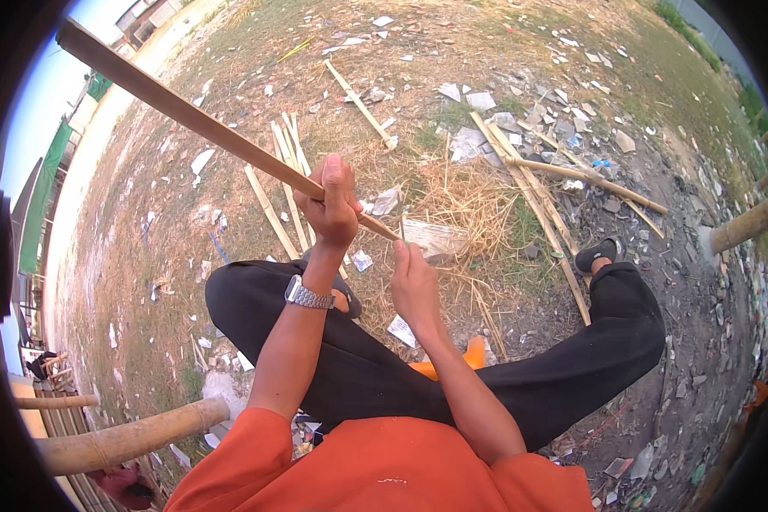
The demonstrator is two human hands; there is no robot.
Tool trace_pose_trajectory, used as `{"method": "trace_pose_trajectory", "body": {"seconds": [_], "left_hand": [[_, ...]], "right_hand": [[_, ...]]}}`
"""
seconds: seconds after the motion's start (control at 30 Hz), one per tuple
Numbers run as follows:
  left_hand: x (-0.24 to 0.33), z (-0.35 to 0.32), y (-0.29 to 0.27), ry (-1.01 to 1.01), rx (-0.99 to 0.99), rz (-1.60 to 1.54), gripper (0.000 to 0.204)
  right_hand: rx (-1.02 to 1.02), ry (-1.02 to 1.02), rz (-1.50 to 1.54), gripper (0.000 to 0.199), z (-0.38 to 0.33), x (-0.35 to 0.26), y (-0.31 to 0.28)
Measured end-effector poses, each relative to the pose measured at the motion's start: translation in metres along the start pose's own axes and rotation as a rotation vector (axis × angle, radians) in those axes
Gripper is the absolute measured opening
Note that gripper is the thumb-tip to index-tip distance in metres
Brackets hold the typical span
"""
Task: The person sits on a small stool and uses a green utility knife to sharpen the end of a long bamboo stick. They hold the stick with their left hand and carefully shave the wood with the knife in their right hand, rotating the stick to work on different sides.
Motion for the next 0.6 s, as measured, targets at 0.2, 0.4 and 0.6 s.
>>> {"method": "trace_pose_trajectory", "body": {"seconds": [0.2, 0.4, 0.6], "left_hand": [[0.009, 0.001, 0.001, -0.032, 0.037, -0.102, 0.043], [0.01, 0.003, 0.005, -0.069, 0.082, -0.102, 0.046], [0.004, 0.01, -0.007, -0.072, 0.091, -0.136, 0.043]], "right_hand": [[-0.03, 0.006, -0.133, 0.039, 0.001, 0.025, 0.013], [-0.022, -0.032, -0.15, 0.043, -0.002, 0.02, 0.021], [-0.121, -0.004, -0.047, 0.041, -0.005, -0.009, 0.011]]}}
Point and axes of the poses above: each hand's wrist, its own z-axis towards the middle knuckle, its own y-axis out of the palm, x = y × z, the point moved 3 cm from there along z, towards the middle knuckle, and after that the axes turned 4 degrees about y, right-handed, at the moved point
